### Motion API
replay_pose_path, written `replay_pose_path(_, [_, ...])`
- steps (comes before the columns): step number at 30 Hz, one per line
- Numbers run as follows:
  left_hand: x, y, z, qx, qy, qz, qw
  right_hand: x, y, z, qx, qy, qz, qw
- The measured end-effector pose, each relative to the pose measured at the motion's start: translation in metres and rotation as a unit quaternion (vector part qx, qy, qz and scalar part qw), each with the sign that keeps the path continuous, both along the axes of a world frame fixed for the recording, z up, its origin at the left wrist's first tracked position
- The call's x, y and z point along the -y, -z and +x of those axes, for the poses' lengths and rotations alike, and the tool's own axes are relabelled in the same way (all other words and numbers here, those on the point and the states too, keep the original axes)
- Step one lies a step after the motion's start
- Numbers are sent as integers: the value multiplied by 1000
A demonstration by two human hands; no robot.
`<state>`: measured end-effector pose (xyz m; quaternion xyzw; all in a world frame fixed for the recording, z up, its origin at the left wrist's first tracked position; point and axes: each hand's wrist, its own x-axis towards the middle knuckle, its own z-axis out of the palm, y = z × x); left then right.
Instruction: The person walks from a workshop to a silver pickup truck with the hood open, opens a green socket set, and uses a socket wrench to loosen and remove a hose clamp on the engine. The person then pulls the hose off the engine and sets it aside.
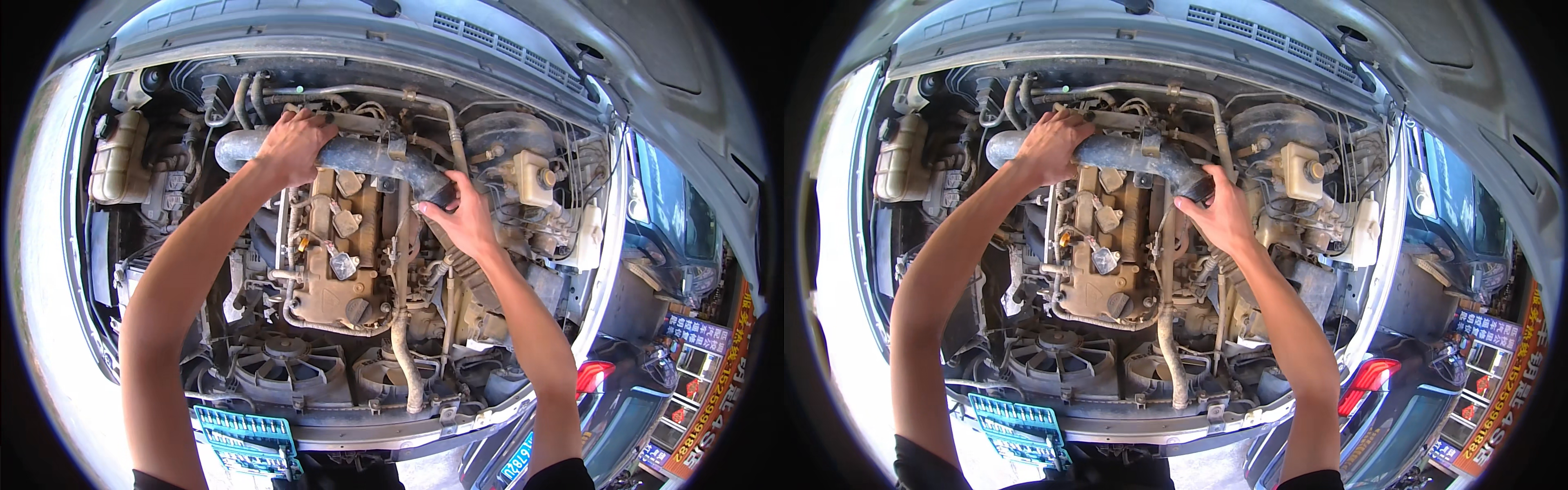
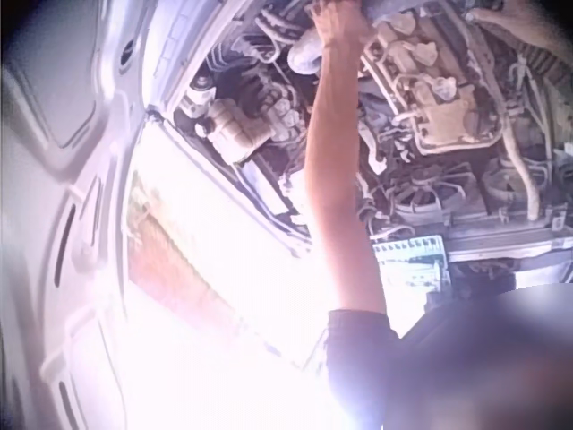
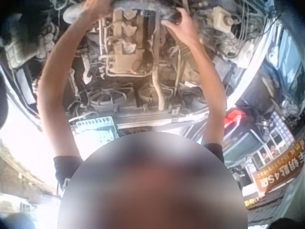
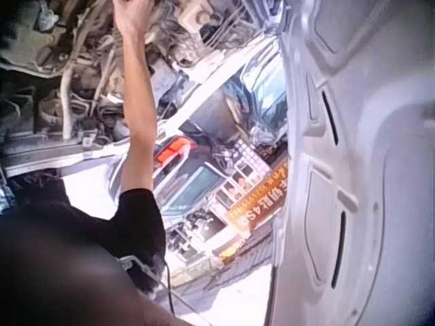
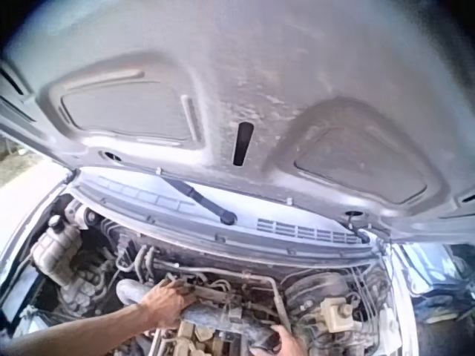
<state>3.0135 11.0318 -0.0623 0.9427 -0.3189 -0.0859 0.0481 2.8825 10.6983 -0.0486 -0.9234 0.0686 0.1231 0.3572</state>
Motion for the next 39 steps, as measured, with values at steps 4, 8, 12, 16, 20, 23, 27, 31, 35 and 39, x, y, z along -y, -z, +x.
replay_pose_path(4, [-3, -3, -8, 12, -4, -15, 1000, -6, -6, -7, 11, -21, 44, 999])
replay_pose_path(8, [-13, -10, -22, 0, -4, -9, 1000, -21, -11, -31, 9, -8, 92, 996])
replay_pose_path(12, [-36, -17, -36, 31, -27, -164, 986, -43, -15, -52, 58, 30, 130, 989])
replay_pose_path(16, [-72, -20, -36, 25, -175, -266, 948, -57, -30, -53, 49, 77, 162, 983])
replay_pose_path(20, [-102, -16, -33, 38, -208, -240, 948, -73, -64, -41, 73, 58, 91, 992])
replay_pose_path(23, [-111, -11, -33, 54, -189, -225, 954, -89, -90, -26, 109, 49, 70, 990])
replay_pose_path(27, [-115, -1, -31, 71, -211, -226, 948, -100, -111, 3, 106, 74, 25, 991])
replay_pose_path(31, [-130, 25, -26, 84, -271, -323, 903, -95, -110, 24, 101, 98, -4, 990])
replay_pose_path(35, [-164, 62, -34, 52, -402, -373, 835, -80, -94, 20, 85, 93, -5, 992])
replay_pose_path(39, [-193, 89, -50, -45, -485, -383, 785, -67, -79, 10, 22, 98, 31, 994])
